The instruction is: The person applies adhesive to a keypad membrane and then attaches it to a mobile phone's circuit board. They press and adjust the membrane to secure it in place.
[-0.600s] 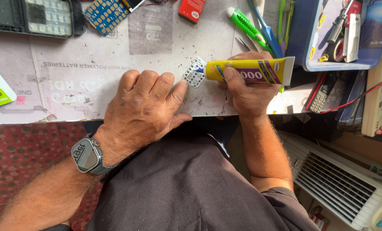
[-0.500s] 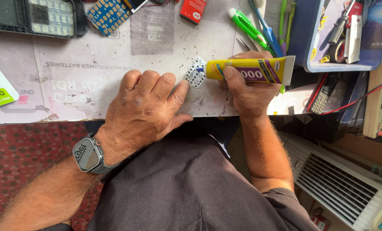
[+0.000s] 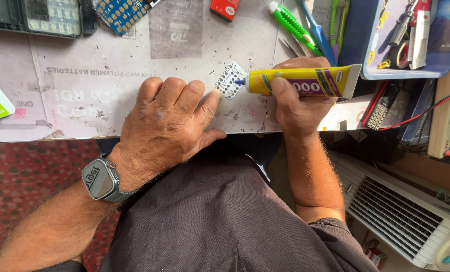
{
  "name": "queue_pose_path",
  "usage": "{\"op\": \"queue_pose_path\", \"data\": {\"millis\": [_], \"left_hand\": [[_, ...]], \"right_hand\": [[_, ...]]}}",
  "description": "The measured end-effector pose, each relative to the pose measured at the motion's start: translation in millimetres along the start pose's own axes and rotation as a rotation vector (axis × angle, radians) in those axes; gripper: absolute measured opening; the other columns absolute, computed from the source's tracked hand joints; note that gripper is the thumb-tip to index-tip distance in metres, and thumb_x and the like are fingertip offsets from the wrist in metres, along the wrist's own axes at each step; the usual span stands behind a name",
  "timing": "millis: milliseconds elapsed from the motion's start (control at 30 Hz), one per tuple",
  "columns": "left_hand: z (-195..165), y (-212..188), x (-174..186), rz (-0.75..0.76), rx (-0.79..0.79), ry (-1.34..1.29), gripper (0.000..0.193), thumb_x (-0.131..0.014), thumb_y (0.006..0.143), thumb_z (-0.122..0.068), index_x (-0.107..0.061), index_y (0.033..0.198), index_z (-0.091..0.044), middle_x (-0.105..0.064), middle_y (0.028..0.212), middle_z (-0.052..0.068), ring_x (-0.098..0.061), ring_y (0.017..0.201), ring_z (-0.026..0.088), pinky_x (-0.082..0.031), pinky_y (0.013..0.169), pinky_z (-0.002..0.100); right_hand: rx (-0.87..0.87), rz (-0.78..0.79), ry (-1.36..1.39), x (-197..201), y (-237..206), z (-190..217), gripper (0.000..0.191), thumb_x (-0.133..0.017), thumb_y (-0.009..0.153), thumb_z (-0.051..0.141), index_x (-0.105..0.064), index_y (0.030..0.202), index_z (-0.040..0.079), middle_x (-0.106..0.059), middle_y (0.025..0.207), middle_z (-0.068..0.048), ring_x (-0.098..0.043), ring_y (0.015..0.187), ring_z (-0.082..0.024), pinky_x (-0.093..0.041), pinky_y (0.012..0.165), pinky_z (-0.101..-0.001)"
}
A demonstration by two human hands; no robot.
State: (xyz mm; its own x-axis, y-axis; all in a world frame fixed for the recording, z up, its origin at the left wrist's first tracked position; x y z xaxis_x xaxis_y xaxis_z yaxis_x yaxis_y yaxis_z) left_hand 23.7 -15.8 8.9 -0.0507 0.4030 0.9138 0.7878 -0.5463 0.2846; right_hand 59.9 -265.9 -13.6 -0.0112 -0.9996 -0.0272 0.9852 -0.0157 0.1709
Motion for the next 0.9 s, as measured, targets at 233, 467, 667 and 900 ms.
{"op": "queue_pose_path", "data": {"millis": [233,467,667,900], "left_hand": [[0.5,-0.9,-1.6,0.01,-0.003,-0.025,0.072,-0.079,0.082,-0.064,-0.068,0.13,-0.011,-0.055,0.111,0.001,-0.05,0.101,0.02,-0.038,0.093,0.04],[0.7,0.2,-1.3,0.001,0.002,-0.035,0.071,-0.08,0.082,-0.063,-0.068,0.129,-0.011,-0.055,0.11,0.001,-0.05,0.101,0.02,-0.038,0.093,0.04],[0.5,-0.9,-1.3,0.011,0.002,-0.035,0.072,-0.079,0.083,-0.063,-0.068,0.13,-0.011,-0.055,0.111,0.002,-0.05,0.102,0.02,-0.038,0.094,0.04],[0.4,0.1,-1.0,0.006,0.006,-0.035,0.071,-0.079,0.083,-0.063,-0.068,0.13,-0.011,-0.056,0.112,0.001,-0.05,0.104,0.02,-0.038,0.095,0.04]], "right_hand": [[0.01,0.11,-0.164,1.7,-9.4,4.8,0.026,-0.082,0.094,0.004,-0.063,0.111,0.002,-0.07,0.099,-0.012,-0.07,0.087,-0.016,-0.061,0.078,-0.0279],[-0.003,0.102,-0.169,4.9,-8.6,7.6,0.024,-0.082,0.096,0.003,-0.064,0.112,0.002,-0.072,0.099,-0.012,-0.071,0.088,-0.017,-0.062,0.081,-0.0286],[-0.006,0.125,-0.162,3.9,-11.5,4.8,0.025,-0.081,0.093,0.0,-0.064,0.112,0.002,-0.071,0.101,-0.012,-0.072,0.088,-0.017,-0.062,0.079,-0.0282],[-0.044,0.132,-0.177,2.5,-12.3,5.0,0.028,-0.082,0.092,0.0,-0.063,0.113,0.002,-0.071,0.101,-0.012,-0.071,0.089,-0.016,-0.062,0.081,-0.028]]}}
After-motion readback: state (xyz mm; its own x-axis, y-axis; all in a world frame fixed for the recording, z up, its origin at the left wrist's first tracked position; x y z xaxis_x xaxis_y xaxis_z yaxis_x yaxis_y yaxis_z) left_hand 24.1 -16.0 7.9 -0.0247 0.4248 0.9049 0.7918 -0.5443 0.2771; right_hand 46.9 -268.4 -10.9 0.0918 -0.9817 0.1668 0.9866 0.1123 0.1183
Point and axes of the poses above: each hand's wrist, its own y-axis towards the middle knuckle, its own x-axis out of the back of the hand, z = x × y, the point moved 3 cm from there along y, towards the middle knuckle
